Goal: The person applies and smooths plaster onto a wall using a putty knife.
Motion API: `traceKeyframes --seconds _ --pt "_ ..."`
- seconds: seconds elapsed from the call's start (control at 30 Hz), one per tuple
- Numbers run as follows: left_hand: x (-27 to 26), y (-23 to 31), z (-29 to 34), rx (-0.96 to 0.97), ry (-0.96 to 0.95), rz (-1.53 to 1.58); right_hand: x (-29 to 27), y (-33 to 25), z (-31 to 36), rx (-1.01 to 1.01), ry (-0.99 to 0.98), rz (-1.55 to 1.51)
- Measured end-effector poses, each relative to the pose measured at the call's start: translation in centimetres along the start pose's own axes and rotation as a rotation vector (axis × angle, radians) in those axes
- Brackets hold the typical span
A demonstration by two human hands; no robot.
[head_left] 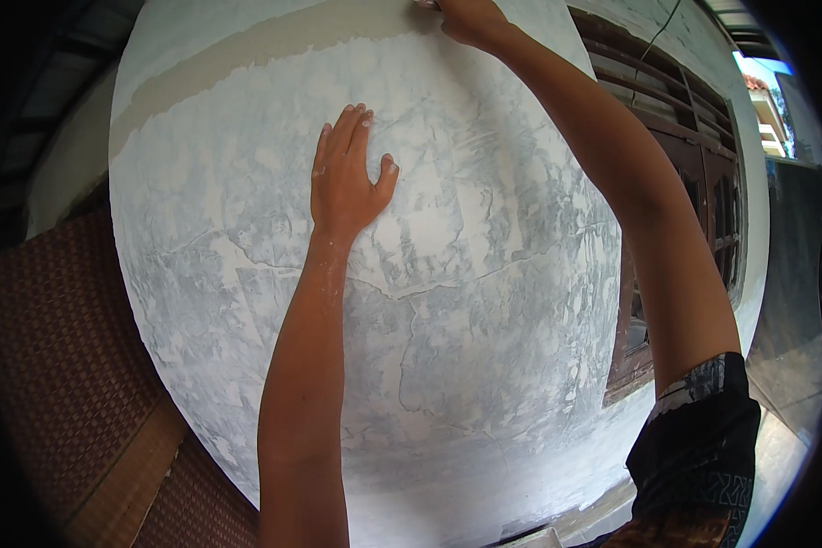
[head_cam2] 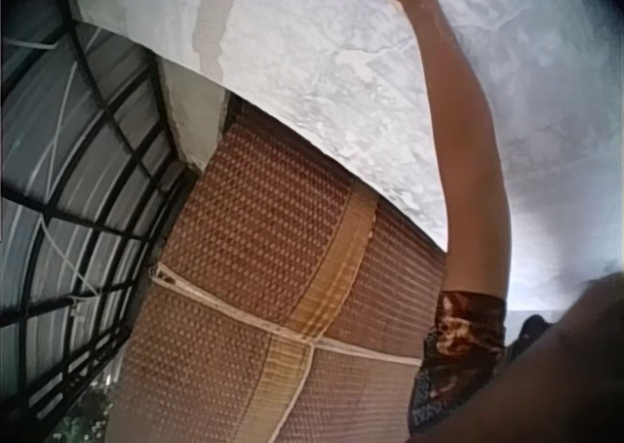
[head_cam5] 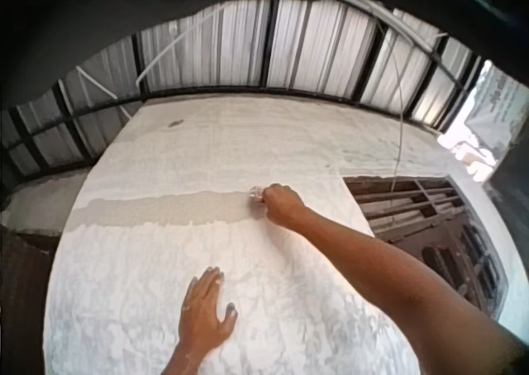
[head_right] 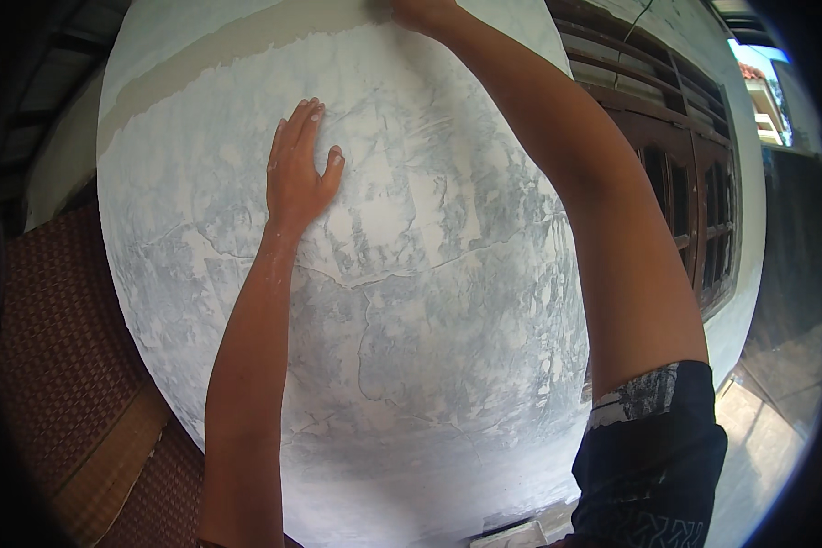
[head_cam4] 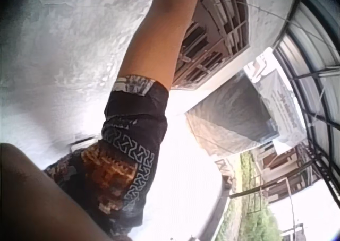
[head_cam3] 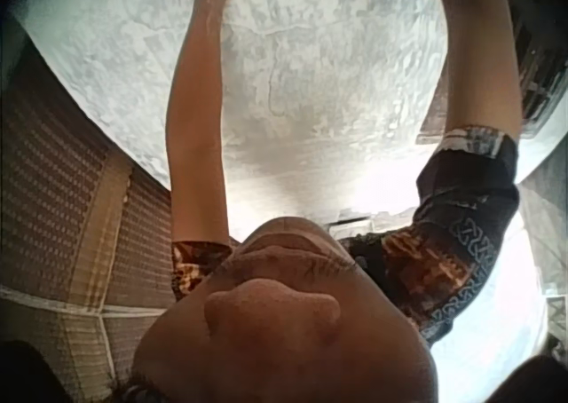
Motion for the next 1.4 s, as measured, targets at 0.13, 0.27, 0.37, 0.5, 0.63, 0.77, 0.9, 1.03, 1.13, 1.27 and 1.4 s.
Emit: traceKeyframes --seconds 0.13,0.27,0.37,0.5,0.63,0.77,0.9,1.03,1.13,1.27,1.4 --pt "-0.3 -1.1 0.4 -0.017 -0.004 -0.022 2.1 -4.4 3.3 -0.193 -0.14 0.067" --pt "-1.0 -1.2 0.2 -0.015 0.004 -0.034 0.8 -8.3 5.0 -0.24 -0.16 -0.03" --pt "-0.3 -0.3 0.0 0.002 0.009 -0.013 -1.1 -4.8 1.8 -0.221 -0.008 -0.043" --pt "0.2 0.2 0.1 0.005 0.005 -0.006 1.5 -0.2 1.4 0.058 -0.242 -0.009" --pt "-0.9 -1.3 0.3 -0.006 -0.003 -0.025 1.8 -7.5 5.2 -0.263 -0.175 0.042" --pt "-1.0 -0.7 0.2 0.006 -0.004 -0.027 0.6 -7.0 4.7 -0.17 -0.181 -0.069" --pt "0.2 0.6 -0.1 0.017 -0.002 0.032 -0.5 -0.5 0.7 -0.081 -0.06 0.077" --pt "-0.2 -0.3 0.3 0.016 0.004 0.026 1.7 -4.5 2.8 -0.201 -0.126 0.043" --pt "-0.7 -1.1 0.4 0.003 -0.007 0.008 3.0 -8.3 4.8 -0.204 -0.264 0.004" --pt "-0.6 -1.0 0.3 -0.002 -0.015 -0.006 -1.1 -7.6 2.0 -0.167 -0.052 -0.113" --pt "-0.1 -0.4 0.2 0.013 -0.007 0.013 -0.3 -0.8 -0.1 0.169 -0.045 -0.174"
Point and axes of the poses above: each hand's wrist, its own z-axis away from the middle knuckle, its own x-axis out of the palm, y = z × x, the point moved 10 cm from there along -z, towards the middle knuckle, and after that the axes turned 11 degrees about -x, right-handed, at the moved point
